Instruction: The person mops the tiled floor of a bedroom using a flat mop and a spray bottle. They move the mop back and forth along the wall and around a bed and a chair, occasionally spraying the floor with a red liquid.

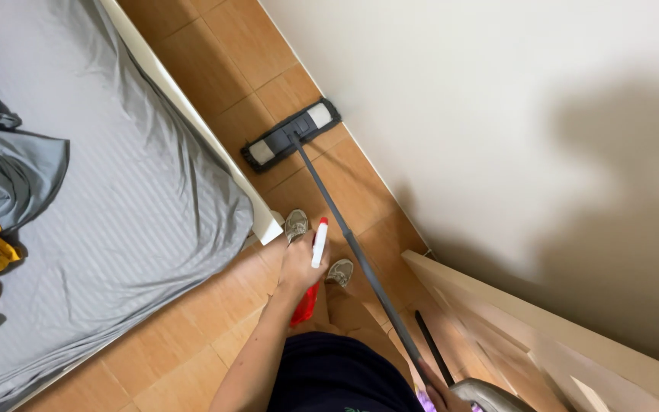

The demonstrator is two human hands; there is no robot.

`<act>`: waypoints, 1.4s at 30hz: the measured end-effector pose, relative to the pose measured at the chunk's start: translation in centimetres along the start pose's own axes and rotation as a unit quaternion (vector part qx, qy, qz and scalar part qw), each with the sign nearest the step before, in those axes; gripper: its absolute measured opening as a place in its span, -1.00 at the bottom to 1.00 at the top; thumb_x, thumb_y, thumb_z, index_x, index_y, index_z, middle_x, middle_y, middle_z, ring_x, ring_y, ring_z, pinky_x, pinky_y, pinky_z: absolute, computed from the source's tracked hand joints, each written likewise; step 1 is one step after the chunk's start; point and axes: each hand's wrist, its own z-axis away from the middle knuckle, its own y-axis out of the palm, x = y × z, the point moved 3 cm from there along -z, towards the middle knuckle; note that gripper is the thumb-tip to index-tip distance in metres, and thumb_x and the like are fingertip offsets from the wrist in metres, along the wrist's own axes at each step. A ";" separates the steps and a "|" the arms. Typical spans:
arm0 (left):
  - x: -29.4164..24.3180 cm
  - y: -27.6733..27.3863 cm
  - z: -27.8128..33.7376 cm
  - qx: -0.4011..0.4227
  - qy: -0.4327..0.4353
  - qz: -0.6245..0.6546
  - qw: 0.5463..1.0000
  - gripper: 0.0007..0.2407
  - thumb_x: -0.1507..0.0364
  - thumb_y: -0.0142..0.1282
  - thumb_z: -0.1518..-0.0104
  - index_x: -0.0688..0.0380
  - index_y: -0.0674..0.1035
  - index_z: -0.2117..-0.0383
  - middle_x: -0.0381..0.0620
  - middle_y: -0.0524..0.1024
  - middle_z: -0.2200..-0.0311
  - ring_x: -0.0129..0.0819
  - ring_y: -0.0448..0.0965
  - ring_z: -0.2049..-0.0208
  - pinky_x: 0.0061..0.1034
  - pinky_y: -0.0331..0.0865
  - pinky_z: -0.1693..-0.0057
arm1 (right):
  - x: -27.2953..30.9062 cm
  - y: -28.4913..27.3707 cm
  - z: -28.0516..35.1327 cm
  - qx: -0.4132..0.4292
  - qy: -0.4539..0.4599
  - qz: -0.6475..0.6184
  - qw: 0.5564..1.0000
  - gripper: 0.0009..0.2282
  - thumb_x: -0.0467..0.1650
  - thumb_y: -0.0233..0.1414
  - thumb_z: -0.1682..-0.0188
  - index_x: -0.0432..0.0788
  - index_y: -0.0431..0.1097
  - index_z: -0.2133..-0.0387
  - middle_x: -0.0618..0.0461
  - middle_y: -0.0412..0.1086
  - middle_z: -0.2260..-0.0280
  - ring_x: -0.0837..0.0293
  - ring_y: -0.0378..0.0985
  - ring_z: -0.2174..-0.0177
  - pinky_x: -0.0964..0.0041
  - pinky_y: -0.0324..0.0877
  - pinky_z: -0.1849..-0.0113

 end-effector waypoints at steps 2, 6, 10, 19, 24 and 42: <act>0.5 -1.3 0.8 -0.001 -0.073 -0.026 0.997 -0.78 0.29 0.12 -0.15 0.24 0.56 0.37 0.37 0.56 0.51 0.32 0.61 0.41 0.01 0.52 0.22 | 1.5 -0.1 -1.1 -0.005 0.000 0.012 1.000 -0.54 -0.31 -0.08 -0.16 0.22 0.13 -0.36 -0.30 0.46 -0.04 -0.23 0.58 0.15 -0.14 0.49 0.17; 1.7 -4.6 1.0 -0.084 -0.003 -0.004 0.996 -0.79 0.33 0.10 -0.15 0.25 0.58 0.32 0.34 0.57 0.53 0.30 0.61 0.44 0.00 0.50 0.27 | 11.4 -1.8 -14.1 0.075 0.201 0.074 0.974 -0.55 -0.21 -0.16 -0.14 0.53 0.05 -0.32 -0.25 0.53 0.49 0.00 0.56 0.62 0.02 0.52 0.42; 4.3 -6.9 1.7 -0.145 -0.019 -0.029 0.989 -0.79 0.34 0.08 -0.17 0.28 0.54 0.44 0.31 0.57 0.53 0.27 0.61 0.45 -0.04 0.49 0.29 | 18.8 -1.4 -26.9 0.125 0.231 -0.008 0.965 -0.50 -0.23 -0.15 -0.16 0.56 -0.07 -0.36 -0.12 0.34 0.70 0.14 0.31 0.81 0.20 0.38 0.70; 6.7 -11.2 6.1 -0.167 -0.144 -0.032 0.975 -0.78 0.32 0.06 -0.16 0.26 0.56 0.47 0.26 0.58 0.62 0.18 0.66 0.50 -0.12 0.51 0.27 | 14.4 9.6 -42.5 0.085 0.014 0.315 0.945 -0.28 -0.38 -0.09 -0.10 -0.09 -0.41 -0.47 -0.35 0.51 0.30 -0.18 0.60 0.35 -0.06 0.50 0.29; 6.2 -9.9 7.8 -0.201 -0.071 -0.040 0.976 -0.77 0.34 0.09 -0.16 0.30 0.54 0.49 0.28 0.56 0.55 0.22 0.63 0.46 -0.10 0.50 0.28 | 13.3 8.1 -37.5 0.032 0.011 0.410 0.912 -0.34 -0.44 -0.13 -0.10 -0.16 -0.32 -0.46 -0.38 0.49 0.22 -0.18 0.65 0.30 -0.03 0.56 0.23; -2.6 -6.8 9.4 -0.083 -0.020 0.100 0.991 -0.85 0.41 0.06 -0.17 0.25 0.57 0.41 0.09 0.56 0.66 -0.08 0.70 0.60 -0.34 0.52 0.38 | 8.6 -8.2 1.8 0.002 0.121 0.328 0.937 -0.38 -0.20 -0.10 -0.01 0.39 -0.23 -0.35 -0.11 0.47 0.17 -0.20 0.60 0.33 -0.13 0.53 0.37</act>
